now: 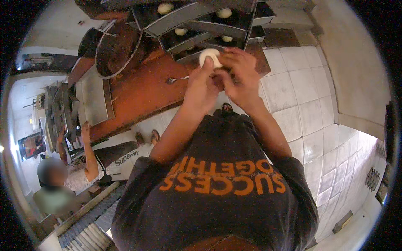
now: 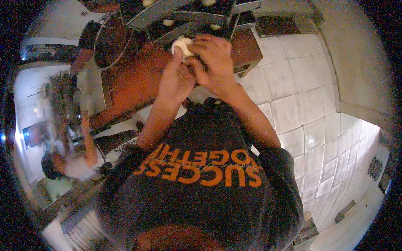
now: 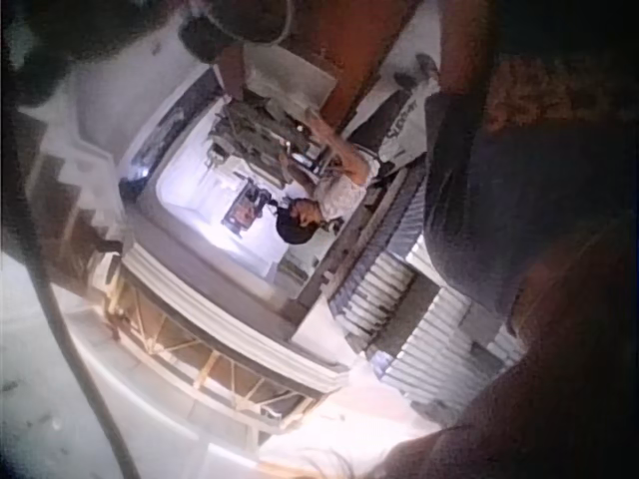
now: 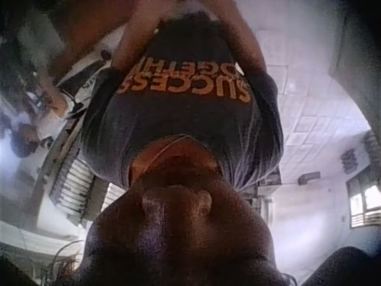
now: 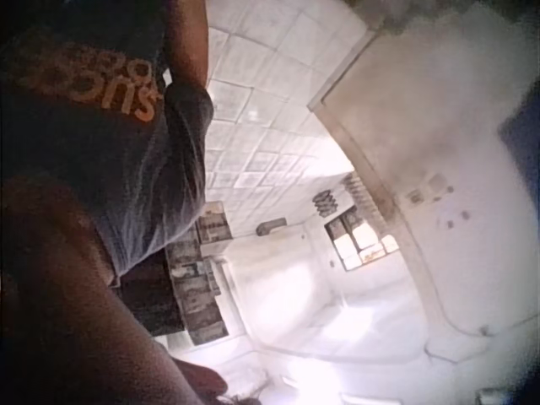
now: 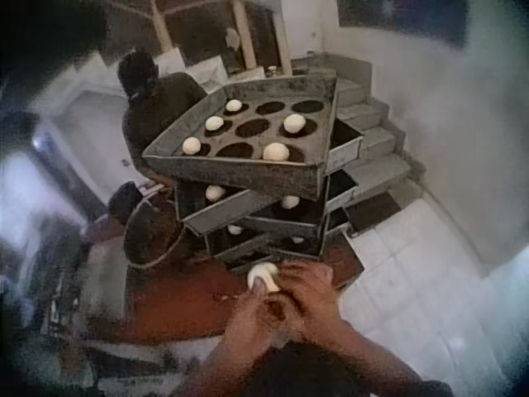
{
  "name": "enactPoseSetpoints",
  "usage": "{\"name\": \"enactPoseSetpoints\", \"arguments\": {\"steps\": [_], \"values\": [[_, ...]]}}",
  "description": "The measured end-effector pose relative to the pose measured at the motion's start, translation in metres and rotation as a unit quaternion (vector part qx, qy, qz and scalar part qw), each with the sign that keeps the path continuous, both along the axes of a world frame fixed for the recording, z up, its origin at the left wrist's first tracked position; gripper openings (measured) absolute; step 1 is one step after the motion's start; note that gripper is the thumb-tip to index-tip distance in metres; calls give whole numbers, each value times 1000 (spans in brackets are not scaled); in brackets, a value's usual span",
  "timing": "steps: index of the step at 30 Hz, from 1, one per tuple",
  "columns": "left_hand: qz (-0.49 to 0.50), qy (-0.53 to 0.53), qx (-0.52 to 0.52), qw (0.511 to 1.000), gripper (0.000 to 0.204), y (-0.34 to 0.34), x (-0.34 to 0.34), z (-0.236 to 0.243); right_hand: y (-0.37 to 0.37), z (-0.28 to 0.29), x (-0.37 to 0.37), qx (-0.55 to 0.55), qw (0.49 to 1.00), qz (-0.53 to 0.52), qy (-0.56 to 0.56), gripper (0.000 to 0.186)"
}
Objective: The person fills small pieces of dough with a dark mixture from a bowl by hand and places the filled dough onto a metal tray.
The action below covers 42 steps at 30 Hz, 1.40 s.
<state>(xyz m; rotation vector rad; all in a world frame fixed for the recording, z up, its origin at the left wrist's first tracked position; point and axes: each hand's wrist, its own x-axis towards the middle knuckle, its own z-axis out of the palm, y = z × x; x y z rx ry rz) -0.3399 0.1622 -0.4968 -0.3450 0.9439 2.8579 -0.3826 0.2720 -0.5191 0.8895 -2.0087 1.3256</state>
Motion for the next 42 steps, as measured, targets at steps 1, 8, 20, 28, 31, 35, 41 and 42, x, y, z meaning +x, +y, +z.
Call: {"name": "enactPoseSetpoints", "arguments": {"steps": [1, 8, 20, 28, 31, 35, 41, 42], "values": [[13, -3, -17, 1000, 31, 3, -4, 0, -8, 2, 2, -12, 1000, -8, -7, 34], [29, -53, -11, 998, 29, 21, -21, -13, 0, -5, -3, 69, 994, -79, -19, 26], [-55, -36, 68, 995, 28, -25, -44, 0, -22, 29, -20, 75, 993, -90, -24, 27], [-58, -30, 48, 997, 28, -88, -5, -14, -80, 16, 4, 82, 992, -44, -91, 23], [-51, -47, 89, 994, 29, -109, 10, -33, -104, 13, 24, 111, 990, -68, -45, 25], [14, -6, -26, 1000, 30, -111, 21, -39, -121, 11, 29, 78, 981, -23, -175, 24], [7, -65, 122, 990, 28, -125, 19, -50, -122, -8, 19, 138, 990, 27, -29, 25], [20, -68, 119, 990, 29, -121, 19, -55, -121, -7, 16, 151, 988, 23, -22, 25]]}}
